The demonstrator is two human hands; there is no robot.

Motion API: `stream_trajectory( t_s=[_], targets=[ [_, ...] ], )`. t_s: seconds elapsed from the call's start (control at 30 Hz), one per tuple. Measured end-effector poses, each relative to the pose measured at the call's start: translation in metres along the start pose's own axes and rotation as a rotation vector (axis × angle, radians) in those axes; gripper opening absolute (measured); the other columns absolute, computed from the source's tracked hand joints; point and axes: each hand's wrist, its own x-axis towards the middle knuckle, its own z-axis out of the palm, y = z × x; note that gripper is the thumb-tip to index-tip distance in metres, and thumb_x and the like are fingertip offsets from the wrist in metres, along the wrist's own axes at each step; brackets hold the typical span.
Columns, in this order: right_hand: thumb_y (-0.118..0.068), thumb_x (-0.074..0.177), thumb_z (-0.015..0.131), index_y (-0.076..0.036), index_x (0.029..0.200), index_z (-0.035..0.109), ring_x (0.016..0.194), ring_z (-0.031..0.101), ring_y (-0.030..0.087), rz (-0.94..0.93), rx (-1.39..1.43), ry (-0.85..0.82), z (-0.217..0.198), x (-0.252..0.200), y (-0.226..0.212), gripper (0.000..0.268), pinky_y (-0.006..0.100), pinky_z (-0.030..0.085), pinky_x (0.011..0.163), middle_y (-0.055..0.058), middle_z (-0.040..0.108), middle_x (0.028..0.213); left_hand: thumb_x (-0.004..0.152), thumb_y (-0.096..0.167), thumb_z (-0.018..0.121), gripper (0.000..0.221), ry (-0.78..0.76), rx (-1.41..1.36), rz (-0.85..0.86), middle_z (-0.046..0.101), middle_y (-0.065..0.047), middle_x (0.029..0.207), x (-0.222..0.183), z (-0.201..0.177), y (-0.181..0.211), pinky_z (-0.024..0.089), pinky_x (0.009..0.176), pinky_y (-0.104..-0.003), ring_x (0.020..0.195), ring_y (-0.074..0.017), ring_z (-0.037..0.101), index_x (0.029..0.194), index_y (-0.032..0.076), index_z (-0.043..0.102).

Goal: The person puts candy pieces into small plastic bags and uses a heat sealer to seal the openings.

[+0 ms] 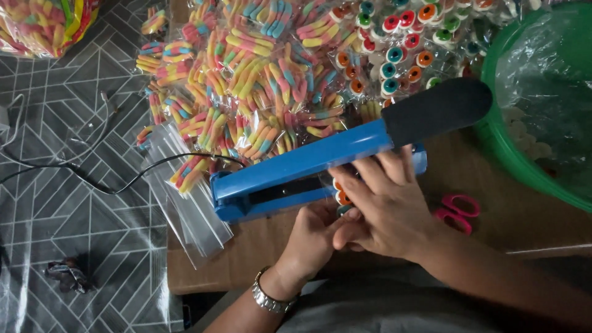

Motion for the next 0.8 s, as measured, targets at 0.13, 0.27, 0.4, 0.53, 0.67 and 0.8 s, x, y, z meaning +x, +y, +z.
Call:
stream_trajectory(
  t_s=[0.13,0.27,0.4,0.53,0.67,0.8],
  targets=[
    [-0.071,0.097,0.015,-0.008,0.122,0.066,0.112,0.053,0.039,-0.05,0.066,0.031,0.001,0.013,-0.006,0.085,0.056,0.038,0.098,0.014,0.064,0.122,0.096,0.027,0.071,0.025,0.073,0.136,-0.038,0.069,-0.01,0.067,0.0,-0.002,-0.005,0.049,0.048,-0.024,0.055,-0.0134,0.062,0.088,0.003,0.068],
    [-0.073,0.095,0.011,-0.009,0.124,0.067,0.104,0.053,0.04,-0.059,0.061,0.003,0.01,0.013,-0.003,0.09,0.06,0.039,0.098,0.015,0.061,0.109,0.095,0.024,0.072,0.025,-0.008,0.048,-0.008,0.071,-0.014,0.072,0.0,-0.003,-0.006,0.053,0.048,-0.025,0.056,-0.0195,0.066,0.097,-0.001,0.069],
    [-0.072,0.096,0.01,-0.012,0.122,0.071,0.107,0.054,0.039,-0.07,0.094,0.034,0.005,0.009,0.009,0.09,0.057,0.039,0.097,0.016,0.064,0.109,0.088,0.034,0.073,0.035,0.102,0.096,-0.133,0.076,-0.018,0.075,-0.001,0.002,0.0,0.057,0.053,-0.026,0.063,-0.0245,0.075,0.091,0.0,0.066],
    [-0.075,0.093,0.015,-0.019,0.128,0.071,0.108,0.055,0.038,-0.061,-0.026,0.055,-0.003,-0.005,0.027,0.086,0.058,0.039,0.098,0.013,0.064,0.113,0.1,0.023,0.063,0.029,0.04,0.015,-0.138,0.078,-0.023,0.089,-0.003,0.002,-0.003,0.062,0.061,-0.027,0.07,-0.0253,0.076,0.111,-0.003,0.069],
    [-0.069,0.098,0.013,-0.019,0.12,0.077,0.115,0.056,0.041,-0.054,-0.174,0.083,-0.011,-0.012,0.036,0.084,0.066,0.04,0.106,0.016,0.068,0.115,0.098,0.022,0.065,0.031,0.057,-0.052,-0.115,0.078,-0.024,0.092,-0.008,0.011,0.005,0.065,0.064,-0.031,0.078,-0.0289,0.078,0.111,-0.007,0.07],
    [-0.052,0.097,0.049,-0.009,0.112,0.074,0.113,0.057,0.044,0.014,-0.066,0.122,-0.021,-0.017,0.04,0.052,0.066,0.042,0.104,0.018,0.059,0.111,0.095,0.028,0.065,0.042,0.075,-0.076,-0.14,0.078,-0.025,0.094,-0.01,0.018,0.015,0.063,0.061,-0.03,0.077,-0.0308,0.078,0.118,-0.006,0.066]
  ],
)
